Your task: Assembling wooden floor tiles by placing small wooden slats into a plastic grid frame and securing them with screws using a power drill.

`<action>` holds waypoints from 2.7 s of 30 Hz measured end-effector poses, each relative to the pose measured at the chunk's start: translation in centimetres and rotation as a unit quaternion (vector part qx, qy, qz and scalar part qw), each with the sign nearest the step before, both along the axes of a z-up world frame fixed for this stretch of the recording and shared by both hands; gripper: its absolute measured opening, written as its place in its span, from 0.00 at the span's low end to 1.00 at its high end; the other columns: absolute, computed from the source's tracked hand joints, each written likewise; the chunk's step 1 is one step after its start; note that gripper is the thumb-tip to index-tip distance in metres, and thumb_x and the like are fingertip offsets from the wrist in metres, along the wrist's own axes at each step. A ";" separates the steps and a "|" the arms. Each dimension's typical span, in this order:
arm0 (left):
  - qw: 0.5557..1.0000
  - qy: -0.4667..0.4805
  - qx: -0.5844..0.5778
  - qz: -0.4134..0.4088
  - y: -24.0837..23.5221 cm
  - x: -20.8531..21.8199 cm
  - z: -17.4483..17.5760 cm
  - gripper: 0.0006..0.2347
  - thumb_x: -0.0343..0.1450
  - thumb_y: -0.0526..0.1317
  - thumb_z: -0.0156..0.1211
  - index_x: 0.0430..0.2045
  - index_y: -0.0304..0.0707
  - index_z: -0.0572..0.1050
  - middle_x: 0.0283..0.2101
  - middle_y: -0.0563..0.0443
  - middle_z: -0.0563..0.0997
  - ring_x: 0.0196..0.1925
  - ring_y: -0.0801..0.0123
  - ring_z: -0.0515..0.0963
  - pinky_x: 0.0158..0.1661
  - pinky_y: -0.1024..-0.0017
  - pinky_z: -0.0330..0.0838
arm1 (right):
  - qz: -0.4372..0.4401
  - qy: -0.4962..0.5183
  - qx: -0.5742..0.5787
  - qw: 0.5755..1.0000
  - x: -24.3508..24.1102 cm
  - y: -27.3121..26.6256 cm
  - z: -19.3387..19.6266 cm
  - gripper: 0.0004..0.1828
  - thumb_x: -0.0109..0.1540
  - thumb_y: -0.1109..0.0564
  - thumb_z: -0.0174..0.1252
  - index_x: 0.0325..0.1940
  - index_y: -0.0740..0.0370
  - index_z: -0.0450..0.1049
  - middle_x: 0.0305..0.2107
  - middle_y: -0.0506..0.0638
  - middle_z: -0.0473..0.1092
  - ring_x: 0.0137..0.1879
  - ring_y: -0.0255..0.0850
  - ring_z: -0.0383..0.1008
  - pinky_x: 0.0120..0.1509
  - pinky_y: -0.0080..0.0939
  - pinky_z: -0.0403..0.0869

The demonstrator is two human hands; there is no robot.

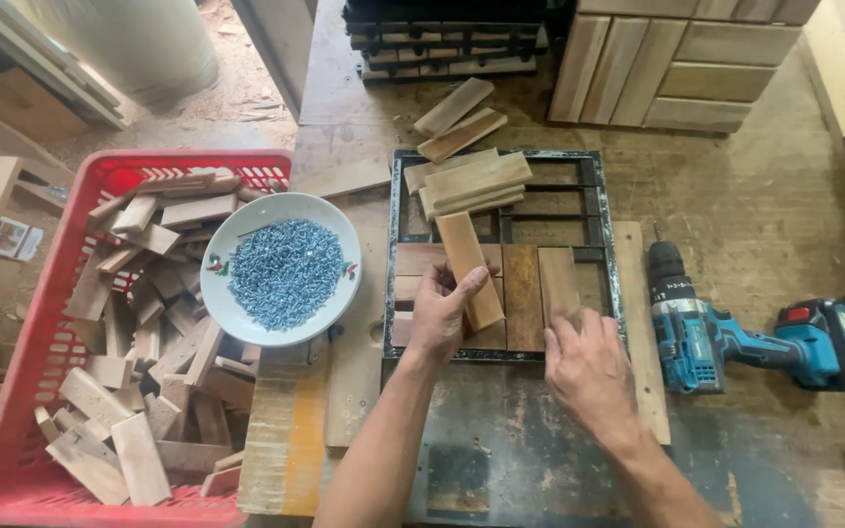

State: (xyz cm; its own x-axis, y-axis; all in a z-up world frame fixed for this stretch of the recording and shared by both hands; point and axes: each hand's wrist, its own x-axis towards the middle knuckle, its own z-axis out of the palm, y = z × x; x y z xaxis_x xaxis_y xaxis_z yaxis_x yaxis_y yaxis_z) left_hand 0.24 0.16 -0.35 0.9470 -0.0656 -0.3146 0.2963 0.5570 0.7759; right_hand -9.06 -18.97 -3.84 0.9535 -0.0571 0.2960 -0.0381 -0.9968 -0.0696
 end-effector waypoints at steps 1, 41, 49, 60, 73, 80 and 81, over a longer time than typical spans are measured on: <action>1.000 -0.003 0.007 0.001 0.0 0.0 0.0 0.21 0.63 0.39 0.78 0.40 0.34 0.69 0.40 0.41 0.84 0.40 0.60 0.85 0.36 0.62 0.84 | 0.018 0.014 0.006 1.000 0.6 -0.5 0.0 0.16 0.69 0.41 0.50 0.46 0.47 0.80 0.38 0.53 0.68 0.45 0.52 0.74 0.48 0.48 0.75; 0.556 -0.453 0.669 -0.195 -6.0 -4.9 -1.7 0.32 0.72 0.61 0.50 0.69 0.42 0.63 0.75 0.49 0.61 0.78 0.58 0.55 0.72 0.39 0.40 | -0.109 -0.005 0.203 0.973 -1.1 -6.0 1.7 0.22 0.66 0.49 0.55 0.60 0.64 0.76 0.48 0.61 0.74 0.55 0.58 0.77 0.63 0.53 0.71; 0.542 -0.461 0.657 -0.250 -5.5 -2.9 -2.6 0.39 0.67 0.64 0.55 0.70 0.39 0.59 0.76 0.46 0.58 0.79 0.60 0.52 0.75 0.48 0.38 | -0.094 0.060 0.152 0.982 -2.3 -5.4 2.0 0.42 0.57 0.41 0.60 0.72 0.62 0.66 0.51 0.63 0.67 0.58 0.61 0.71 0.57 0.57 0.75; 0.560 -0.419 0.659 -0.276 -5.4 -2.4 -1.9 0.47 0.59 0.64 0.66 0.69 0.31 0.58 0.77 0.40 0.53 0.80 0.56 0.48 0.76 0.52 0.39 | 0.046 -0.076 -0.065 0.994 -1.0 -5.6 0.6 0.17 0.62 0.48 0.55 0.51 0.52 0.81 0.32 0.51 0.74 0.42 0.50 0.74 0.47 0.47 0.75; 0.535 -0.421 0.650 -0.336 -4.1 -0.8 -0.2 0.47 0.62 0.72 0.54 0.70 0.36 0.58 0.76 0.44 0.56 0.80 0.58 0.48 0.76 0.54 0.40 | 0.042 0.322 -0.007 0.946 1.4 -6.6 9.3 0.31 0.65 0.26 0.42 0.68 0.33 0.68 0.61 0.50 0.61 0.68 0.50 0.66 0.67 0.49 0.74; 0.519 -0.405 0.647 -0.385 -3.6 0.3 1.3 0.50 0.60 0.76 0.52 0.72 0.41 0.55 0.78 0.48 0.51 0.81 0.55 0.41 0.76 0.47 0.34 | 0.040 0.396 0.010 0.917 4.7 -6.9 13.5 0.44 0.55 0.30 0.67 0.74 0.31 0.62 0.74 0.58 0.49 0.79 0.59 0.50 0.79 0.63 0.59; 0.520 -0.401 0.645 -0.391 -3.4 -0.1 1.1 0.50 0.60 0.76 0.52 0.72 0.41 0.55 0.78 0.48 0.51 0.81 0.55 0.41 0.76 0.47 0.34 | 0.040 0.402 0.012 0.915 4.5 -6.1 13.5 0.44 0.55 0.30 0.67 0.74 0.31 0.62 0.74 0.58 0.49 0.79 0.59 0.50 0.79 0.63 0.59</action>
